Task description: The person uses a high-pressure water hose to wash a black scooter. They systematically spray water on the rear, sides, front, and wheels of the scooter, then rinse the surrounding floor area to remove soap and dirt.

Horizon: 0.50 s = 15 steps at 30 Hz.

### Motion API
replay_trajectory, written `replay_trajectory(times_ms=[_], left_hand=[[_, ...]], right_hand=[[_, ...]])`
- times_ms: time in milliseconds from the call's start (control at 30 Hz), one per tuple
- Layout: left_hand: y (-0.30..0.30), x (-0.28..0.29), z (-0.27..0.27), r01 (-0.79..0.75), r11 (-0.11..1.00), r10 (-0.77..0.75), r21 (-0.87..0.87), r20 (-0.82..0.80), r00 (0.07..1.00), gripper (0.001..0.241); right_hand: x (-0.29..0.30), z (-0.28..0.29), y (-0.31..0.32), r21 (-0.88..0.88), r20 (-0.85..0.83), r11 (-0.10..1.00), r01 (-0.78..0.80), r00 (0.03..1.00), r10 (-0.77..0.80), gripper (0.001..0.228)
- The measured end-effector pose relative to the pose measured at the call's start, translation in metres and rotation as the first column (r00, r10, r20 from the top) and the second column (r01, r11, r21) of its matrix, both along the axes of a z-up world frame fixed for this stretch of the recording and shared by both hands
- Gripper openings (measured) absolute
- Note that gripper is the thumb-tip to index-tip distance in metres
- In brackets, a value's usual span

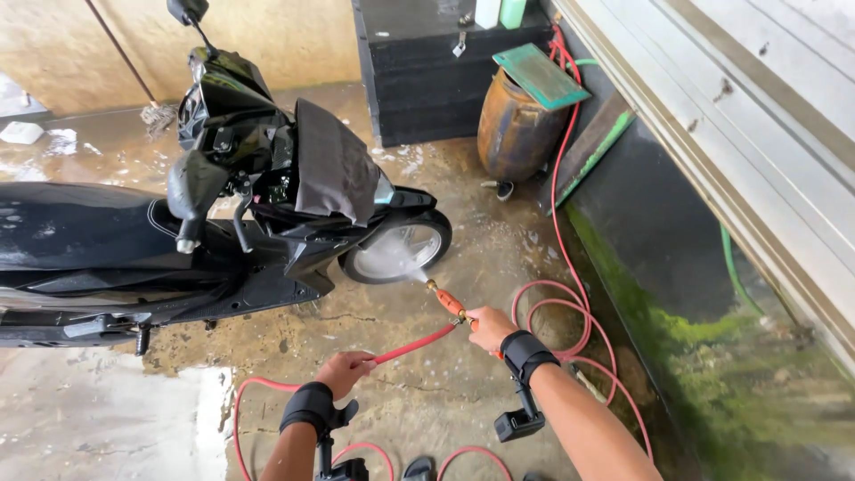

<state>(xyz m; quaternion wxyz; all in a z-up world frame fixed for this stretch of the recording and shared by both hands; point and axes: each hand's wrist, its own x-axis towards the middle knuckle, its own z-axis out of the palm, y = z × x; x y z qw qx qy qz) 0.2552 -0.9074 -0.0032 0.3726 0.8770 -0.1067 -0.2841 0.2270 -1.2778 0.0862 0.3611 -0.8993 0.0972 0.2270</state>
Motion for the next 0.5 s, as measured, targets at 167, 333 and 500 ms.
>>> replay_trajectory(times_ms=[167,333,500], left_hand=[[-0.047,0.012,0.004,-0.112,0.993,0.108,-0.034,-0.105,0.989,0.035],[-0.128,-0.002,0.013,-0.294,0.946,0.283,-0.136,-0.093,0.954,0.032],[-0.205,-0.027,0.053,-0.371,0.924,0.360,-0.087,-0.122,0.925,0.035]], right_hand=[[0.036,0.014,-0.054,0.025,0.029,0.990,-0.137,0.990,0.136,0.049],[0.077,0.003,-0.142,0.013,0.133,0.948,-0.317,0.941,0.312,0.056],[0.118,0.012,-0.212,-0.200,0.232,0.798,-0.568,0.764,0.602,0.054]])
